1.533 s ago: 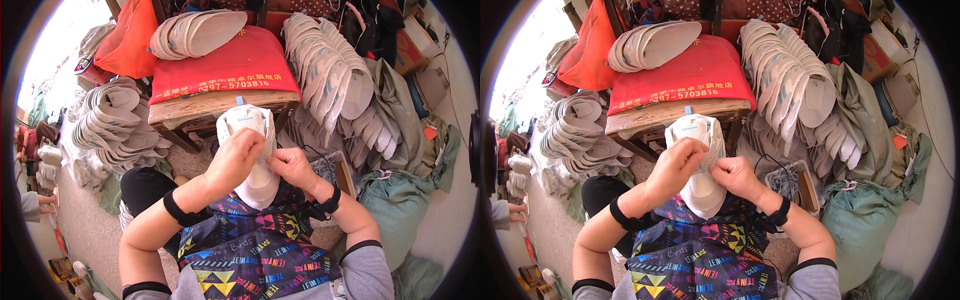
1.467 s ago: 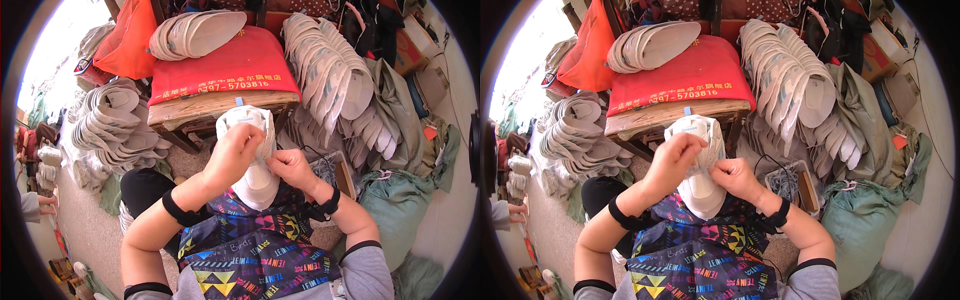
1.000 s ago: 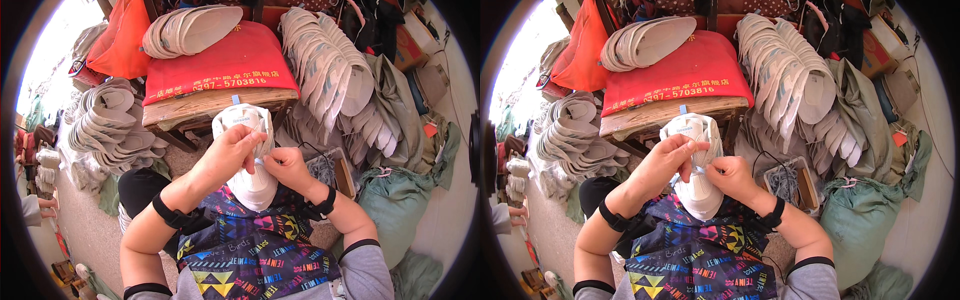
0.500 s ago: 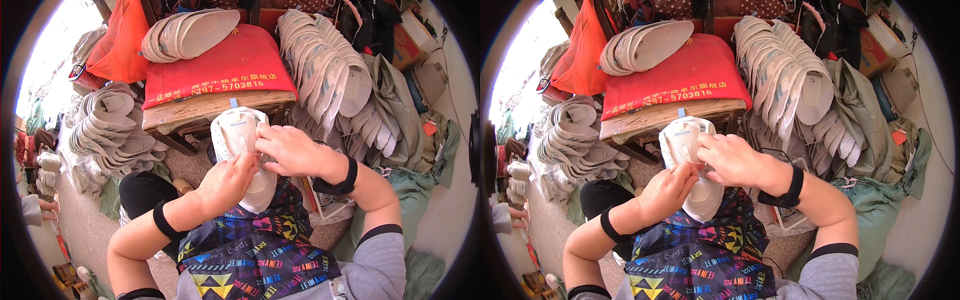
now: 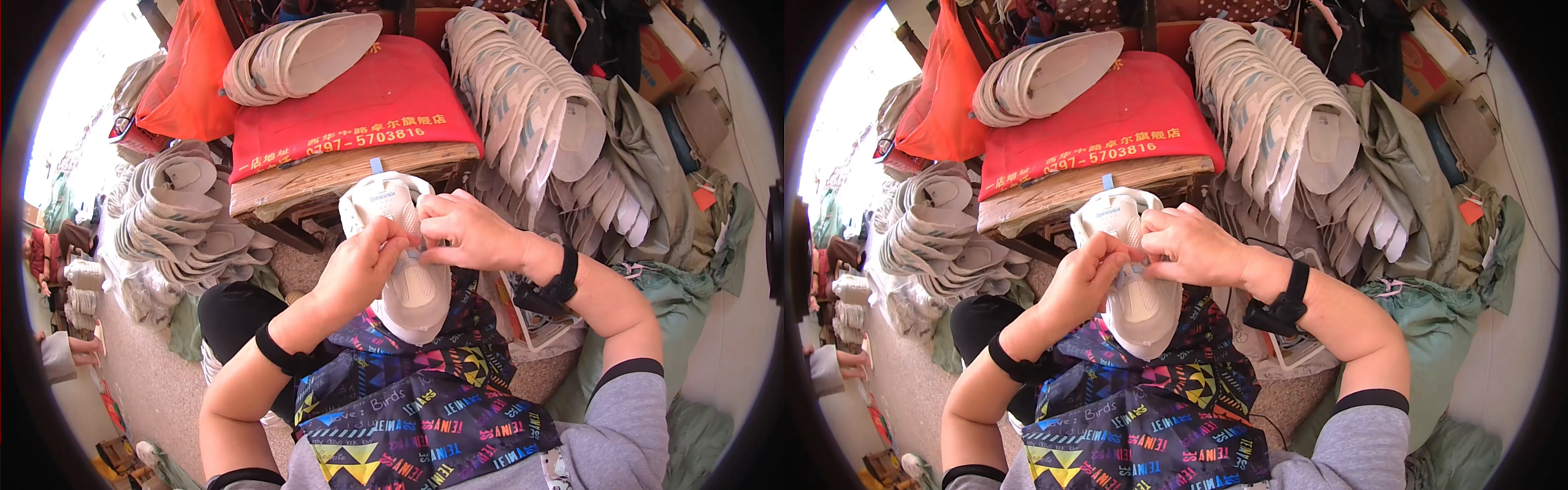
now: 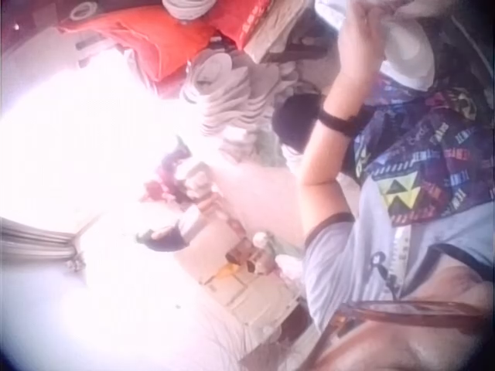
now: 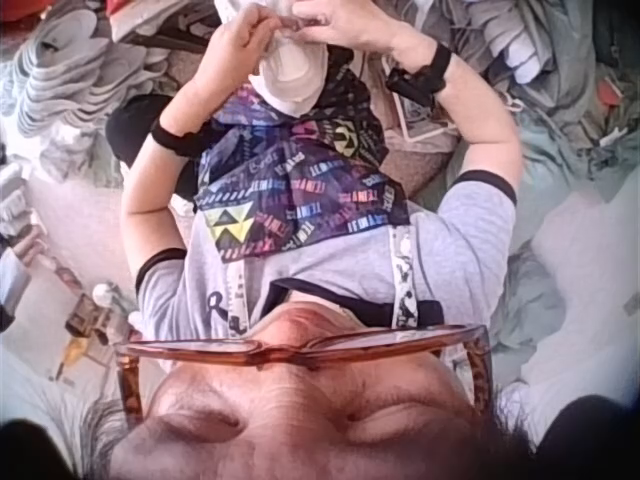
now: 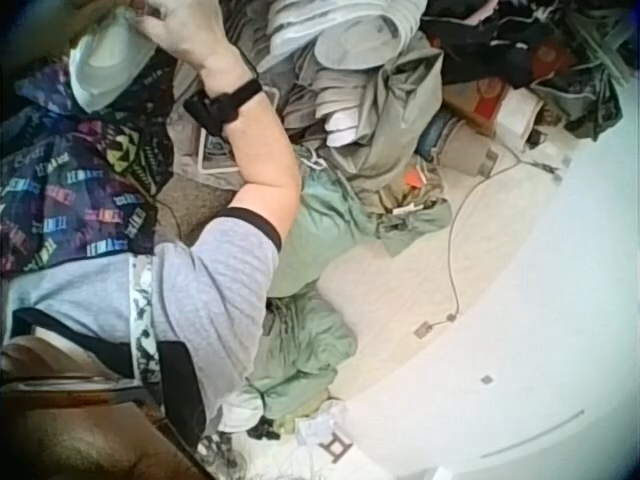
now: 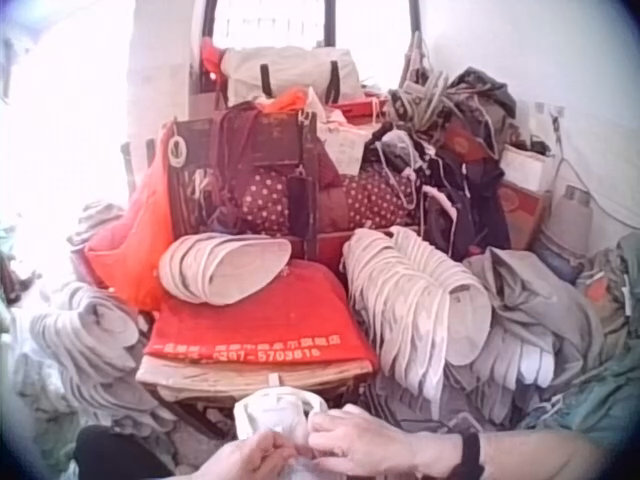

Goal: The recorder is threading laces into a white sneaker while seated in a crowded storage or workshop area.

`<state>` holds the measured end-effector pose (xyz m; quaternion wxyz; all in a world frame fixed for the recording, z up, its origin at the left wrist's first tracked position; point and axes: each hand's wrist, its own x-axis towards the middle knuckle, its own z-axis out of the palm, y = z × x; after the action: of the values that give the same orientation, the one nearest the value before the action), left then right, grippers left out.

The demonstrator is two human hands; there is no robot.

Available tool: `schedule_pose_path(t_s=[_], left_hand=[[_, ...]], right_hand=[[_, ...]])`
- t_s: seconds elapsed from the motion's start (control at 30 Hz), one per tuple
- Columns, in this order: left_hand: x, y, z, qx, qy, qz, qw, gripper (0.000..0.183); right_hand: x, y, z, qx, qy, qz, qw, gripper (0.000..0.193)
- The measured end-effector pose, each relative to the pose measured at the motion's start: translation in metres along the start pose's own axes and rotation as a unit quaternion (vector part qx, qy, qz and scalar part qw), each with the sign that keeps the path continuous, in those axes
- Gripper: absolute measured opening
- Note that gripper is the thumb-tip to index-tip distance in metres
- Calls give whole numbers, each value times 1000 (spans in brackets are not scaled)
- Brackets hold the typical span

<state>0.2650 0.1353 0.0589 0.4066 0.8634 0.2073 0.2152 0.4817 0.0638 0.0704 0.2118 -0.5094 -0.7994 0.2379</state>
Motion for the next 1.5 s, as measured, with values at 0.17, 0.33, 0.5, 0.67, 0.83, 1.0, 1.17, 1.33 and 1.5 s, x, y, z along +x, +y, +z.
schedule_pose_path(t_s=[0.17,0.33,0.5,0.67,0.83,1.0,1.17,1.33,1.5], left_hand=[[-2,-7,-2,-346,65,-175,919,16],[-4,-8,5,-366,88,-175,910,16],[-7,-6,7,-316,89,-178,927,14],[-11,-18,14,-20,119,10,993,9],[-15,-12,11,163,72,62,982,10],[-21,-19,11,242,61,101,963,13],[-20,-17,15,199,82,92,972,16],[-23,-15,20,201,98,96,970,15],[-23,-19,22,85,112,67,988,13]], right_hand=[[3,-7,22,-30,50,60,996,16],[2,-22,28,113,74,142,981,11],[4,-18,47,161,194,187,950,11],[0,-17,56,136,229,188,945,14],[-5,-22,43,120,169,187,960,14],[-6,-25,46,137,175,184,957,16],[5,-23,70,98,302,188,929,14],[21,-47,31,88,363,134,918,9],[7,-42,37,-212,129,144,958,16]])
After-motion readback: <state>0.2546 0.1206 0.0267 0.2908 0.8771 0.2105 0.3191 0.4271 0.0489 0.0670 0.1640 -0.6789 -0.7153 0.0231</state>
